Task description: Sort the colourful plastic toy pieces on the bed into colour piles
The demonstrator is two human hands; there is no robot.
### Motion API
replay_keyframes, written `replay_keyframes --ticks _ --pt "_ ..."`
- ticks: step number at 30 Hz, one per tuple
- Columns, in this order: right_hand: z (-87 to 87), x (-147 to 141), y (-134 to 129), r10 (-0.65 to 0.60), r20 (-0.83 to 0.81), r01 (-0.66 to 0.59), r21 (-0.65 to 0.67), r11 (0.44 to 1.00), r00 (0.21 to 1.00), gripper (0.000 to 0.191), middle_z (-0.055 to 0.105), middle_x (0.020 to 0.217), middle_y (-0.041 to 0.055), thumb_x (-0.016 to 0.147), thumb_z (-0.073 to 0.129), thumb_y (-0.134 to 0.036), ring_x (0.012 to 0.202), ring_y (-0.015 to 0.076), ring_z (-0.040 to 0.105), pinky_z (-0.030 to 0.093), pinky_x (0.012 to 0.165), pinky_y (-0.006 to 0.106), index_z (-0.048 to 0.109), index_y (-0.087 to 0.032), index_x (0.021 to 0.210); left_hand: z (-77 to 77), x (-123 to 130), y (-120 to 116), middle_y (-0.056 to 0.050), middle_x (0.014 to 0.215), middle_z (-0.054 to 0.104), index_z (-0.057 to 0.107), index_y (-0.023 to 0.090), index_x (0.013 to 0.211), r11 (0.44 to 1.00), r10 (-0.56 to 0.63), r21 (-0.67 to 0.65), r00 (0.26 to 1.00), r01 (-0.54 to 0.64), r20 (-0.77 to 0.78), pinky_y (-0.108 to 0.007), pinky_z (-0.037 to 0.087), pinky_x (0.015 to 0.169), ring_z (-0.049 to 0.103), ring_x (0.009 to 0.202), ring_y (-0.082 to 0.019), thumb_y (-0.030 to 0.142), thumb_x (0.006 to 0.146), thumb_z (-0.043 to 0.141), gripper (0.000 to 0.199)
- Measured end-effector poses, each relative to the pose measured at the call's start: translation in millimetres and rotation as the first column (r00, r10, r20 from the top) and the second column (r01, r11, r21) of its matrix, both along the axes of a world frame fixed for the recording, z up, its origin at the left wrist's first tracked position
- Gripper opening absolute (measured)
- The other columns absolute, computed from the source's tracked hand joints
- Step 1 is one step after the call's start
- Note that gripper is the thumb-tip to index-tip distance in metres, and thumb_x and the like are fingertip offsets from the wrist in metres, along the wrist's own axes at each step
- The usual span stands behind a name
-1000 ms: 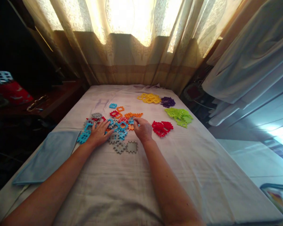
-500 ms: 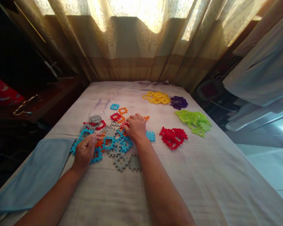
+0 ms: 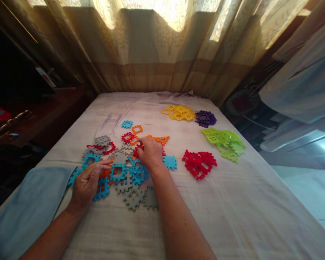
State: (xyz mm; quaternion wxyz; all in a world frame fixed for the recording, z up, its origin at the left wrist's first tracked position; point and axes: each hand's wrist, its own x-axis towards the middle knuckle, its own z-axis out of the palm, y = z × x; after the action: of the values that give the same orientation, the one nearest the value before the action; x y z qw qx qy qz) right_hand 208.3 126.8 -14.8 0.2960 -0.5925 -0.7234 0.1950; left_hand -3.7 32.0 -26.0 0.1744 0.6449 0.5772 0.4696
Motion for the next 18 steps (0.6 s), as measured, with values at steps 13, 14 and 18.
replay_keyframes --ticks 13,14,18 --pt "21.8 89 14 -0.229 -0.287 0.234 -0.016 0.972 0.93 0.024 0.075 0.085 0.0027 0.074 0.061 -0.026 0.07 0.0162 0.066 0.052 0.07 0.03 0.075 -0.022 0.094 2.0 -1 -1 -0.008 0.102 0.076 0.073 0.02 0.078 1.0 -0.006 -0.014 1.0 0.006 -0.006 -0.035 0.055 0.094 0.07 0.098 -0.021 0.045 0.095 0.041 0.044" --pt "21.3 104 14 -0.296 -0.251 0.3 -0.023 0.954 0.922 0.025 0.075 0.085 0.0033 0.073 0.061 -0.025 0.072 0.0175 0.066 0.052 0.072 0.031 0.076 -0.022 0.093 2.3 -1 0 -0.008 0.101 0.076 0.073 0.02 0.078 1.0 -0.008 -0.008 1.0 0.008 -0.008 -0.035 0.055 0.094 0.07 0.098 -0.021 0.044 0.095 0.041 0.044" --pt "10.3 152 12 -0.526 -0.079 0.522 -0.062 0.851 0.847 0.026 0.075 0.083 0.0056 0.069 0.061 -0.022 0.077 0.0215 0.067 0.051 0.076 0.035 0.078 -0.021 0.089 2.8 -1 0 -0.008 0.1 0.076 0.073 0.02 0.077 1.0 -0.011 0.007 1.0 0.011 -0.014 -0.035 0.055 0.093 0.07 0.098 -0.022 0.043 0.095 0.042 0.043"
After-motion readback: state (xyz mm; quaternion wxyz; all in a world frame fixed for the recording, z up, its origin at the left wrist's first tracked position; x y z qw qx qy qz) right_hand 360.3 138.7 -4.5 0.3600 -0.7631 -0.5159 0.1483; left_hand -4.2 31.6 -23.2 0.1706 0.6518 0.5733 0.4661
